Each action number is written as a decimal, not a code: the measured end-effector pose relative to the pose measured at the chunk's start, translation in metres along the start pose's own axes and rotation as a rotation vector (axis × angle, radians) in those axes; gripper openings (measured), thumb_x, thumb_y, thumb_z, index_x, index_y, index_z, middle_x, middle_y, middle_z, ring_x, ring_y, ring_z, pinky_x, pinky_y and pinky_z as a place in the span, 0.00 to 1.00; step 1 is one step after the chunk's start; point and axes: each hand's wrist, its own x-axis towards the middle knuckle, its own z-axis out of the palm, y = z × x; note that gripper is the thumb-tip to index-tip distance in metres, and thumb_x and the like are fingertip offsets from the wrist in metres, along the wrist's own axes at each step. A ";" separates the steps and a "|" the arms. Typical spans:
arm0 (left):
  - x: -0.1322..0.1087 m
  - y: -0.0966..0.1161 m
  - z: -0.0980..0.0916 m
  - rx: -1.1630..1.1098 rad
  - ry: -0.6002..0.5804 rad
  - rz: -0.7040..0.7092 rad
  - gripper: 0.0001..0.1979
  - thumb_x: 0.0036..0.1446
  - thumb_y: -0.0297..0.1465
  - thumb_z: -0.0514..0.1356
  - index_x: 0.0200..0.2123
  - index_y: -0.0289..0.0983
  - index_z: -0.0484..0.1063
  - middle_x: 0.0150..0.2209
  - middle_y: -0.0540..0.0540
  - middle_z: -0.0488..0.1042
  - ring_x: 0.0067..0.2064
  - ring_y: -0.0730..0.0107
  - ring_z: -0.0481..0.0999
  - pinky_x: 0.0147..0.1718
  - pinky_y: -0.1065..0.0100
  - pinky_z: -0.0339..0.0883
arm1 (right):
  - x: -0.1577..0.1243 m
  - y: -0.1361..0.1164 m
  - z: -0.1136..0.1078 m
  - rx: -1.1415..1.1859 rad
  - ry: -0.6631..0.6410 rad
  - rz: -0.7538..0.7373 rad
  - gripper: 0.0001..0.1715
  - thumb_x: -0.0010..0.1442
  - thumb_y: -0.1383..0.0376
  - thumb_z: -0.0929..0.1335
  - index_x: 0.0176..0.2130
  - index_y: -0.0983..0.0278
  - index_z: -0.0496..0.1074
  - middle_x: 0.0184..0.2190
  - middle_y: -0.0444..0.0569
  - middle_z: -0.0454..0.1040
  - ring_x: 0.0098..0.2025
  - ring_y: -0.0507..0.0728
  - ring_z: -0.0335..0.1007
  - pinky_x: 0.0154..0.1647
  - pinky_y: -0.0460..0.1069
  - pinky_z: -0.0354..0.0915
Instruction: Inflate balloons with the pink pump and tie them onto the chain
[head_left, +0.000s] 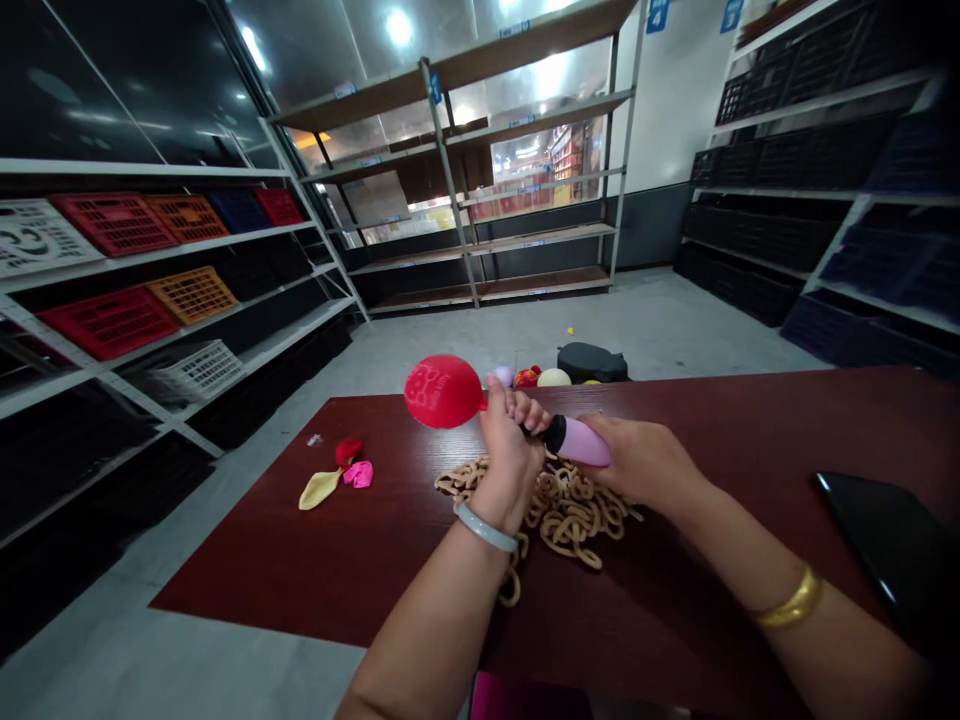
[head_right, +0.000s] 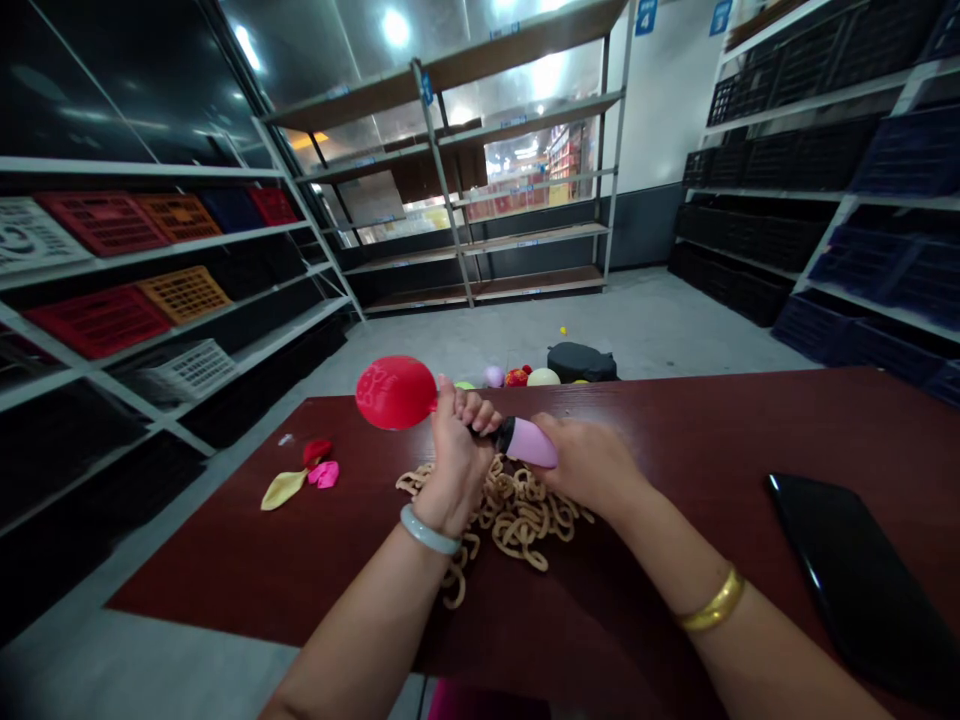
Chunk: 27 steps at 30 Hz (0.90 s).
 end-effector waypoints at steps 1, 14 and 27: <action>-0.003 -0.005 0.002 0.000 -0.002 -0.001 0.27 0.57 0.49 0.58 0.20 0.38 0.50 0.13 0.57 0.48 0.13 0.81 0.49 0.14 0.74 0.43 | 0.000 -0.002 0.000 -0.005 0.005 0.004 0.18 0.57 0.52 0.66 0.45 0.58 0.67 0.36 0.47 0.78 0.36 0.60 0.75 0.29 0.49 0.56; 0.023 0.052 -0.014 0.021 0.090 0.068 0.25 0.63 0.41 0.56 0.20 0.37 0.49 0.14 0.57 0.47 0.14 0.80 0.50 0.16 0.73 0.44 | 0.003 0.020 0.005 -0.015 0.011 -0.007 0.20 0.57 0.51 0.66 0.47 0.56 0.69 0.39 0.45 0.78 0.38 0.59 0.75 0.30 0.49 0.58; 0.008 0.028 -0.001 -0.007 0.026 0.112 0.25 0.62 0.43 0.56 0.20 0.37 0.49 0.15 0.57 0.46 0.15 0.80 0.50 0.17 0.73 0.45 | 0.002 0.025 -0.003 -0.126 0.024 0.055 0.19 0.54 0.52 0.68 0.43 0.60 0.69 0.38 0.49 0.77 0.37 0.59 0.74 0.29 0.50 0.54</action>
